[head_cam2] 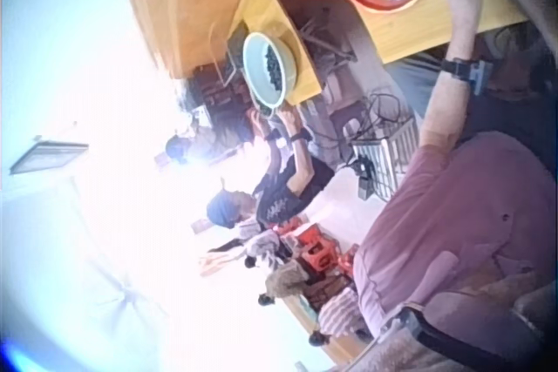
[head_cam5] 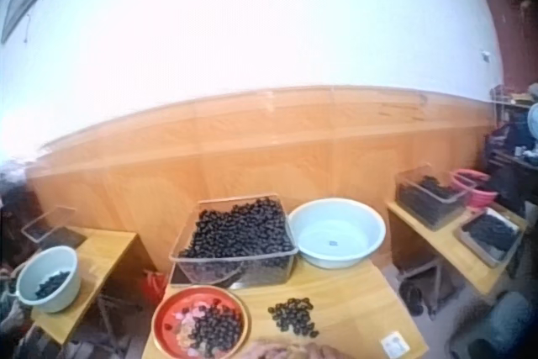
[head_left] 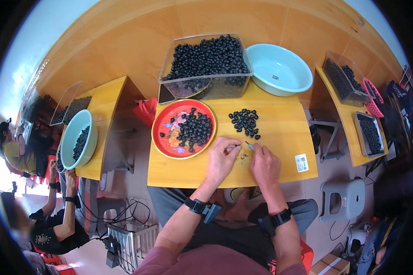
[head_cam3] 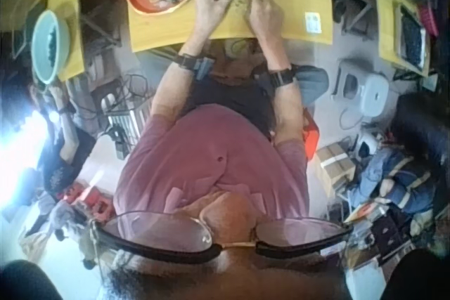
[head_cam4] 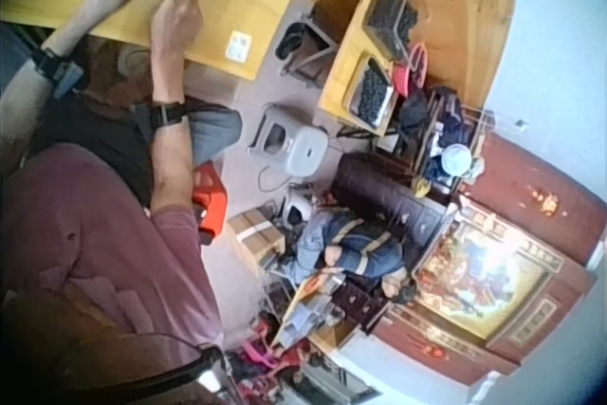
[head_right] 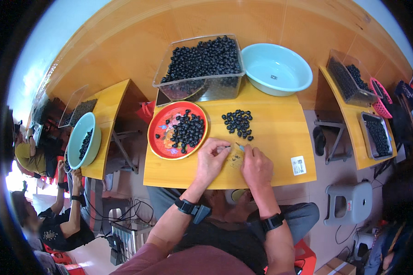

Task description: Sorting small black objects, possibly beads or seeds, into different groups on a wooden table.

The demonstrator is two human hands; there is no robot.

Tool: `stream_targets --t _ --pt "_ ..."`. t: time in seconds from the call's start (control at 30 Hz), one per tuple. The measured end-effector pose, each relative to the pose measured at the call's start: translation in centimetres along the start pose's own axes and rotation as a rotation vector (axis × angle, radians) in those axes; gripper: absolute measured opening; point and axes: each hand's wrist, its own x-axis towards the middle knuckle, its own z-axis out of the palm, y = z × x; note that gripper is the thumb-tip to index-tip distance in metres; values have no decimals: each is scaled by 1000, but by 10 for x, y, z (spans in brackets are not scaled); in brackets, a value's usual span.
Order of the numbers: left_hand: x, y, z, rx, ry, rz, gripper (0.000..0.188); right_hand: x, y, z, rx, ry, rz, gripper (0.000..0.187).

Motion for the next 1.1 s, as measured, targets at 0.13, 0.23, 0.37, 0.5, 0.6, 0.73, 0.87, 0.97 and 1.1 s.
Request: stream_targets --t 0.13,0.23,0.37,0.5,0.6,0.73,0.87,0.97,1.1 --pt "1 4 -13 83 62 119 11 -1 2 2 -8 -4 0 12" --pt "9 15 -39 214 122 231 12 -3 4 2 -13 -24 22 12" --pt "28 19 -72 539 294 300 20 -4 7 2 36 40 53 15" --pt "31 25 -66 570 184 333 22 -5 12 2 85 157 58 17" --pt "31 23 -37 523 -45 376 21 -6 14 3 169 247 65 17" --pt "36 23 10 514 -263 376 23 -5 14 1 243 295 115 15" --pt "42 11 36 599 -321 418 22 -6 14 2 256 311 144 14" --pt "46 5 39 692 -333 425 20 -5 15 3 252 309 121 14" --pt "43 11 26 694 -335 425 17 1 16 4 263 304 121 14"
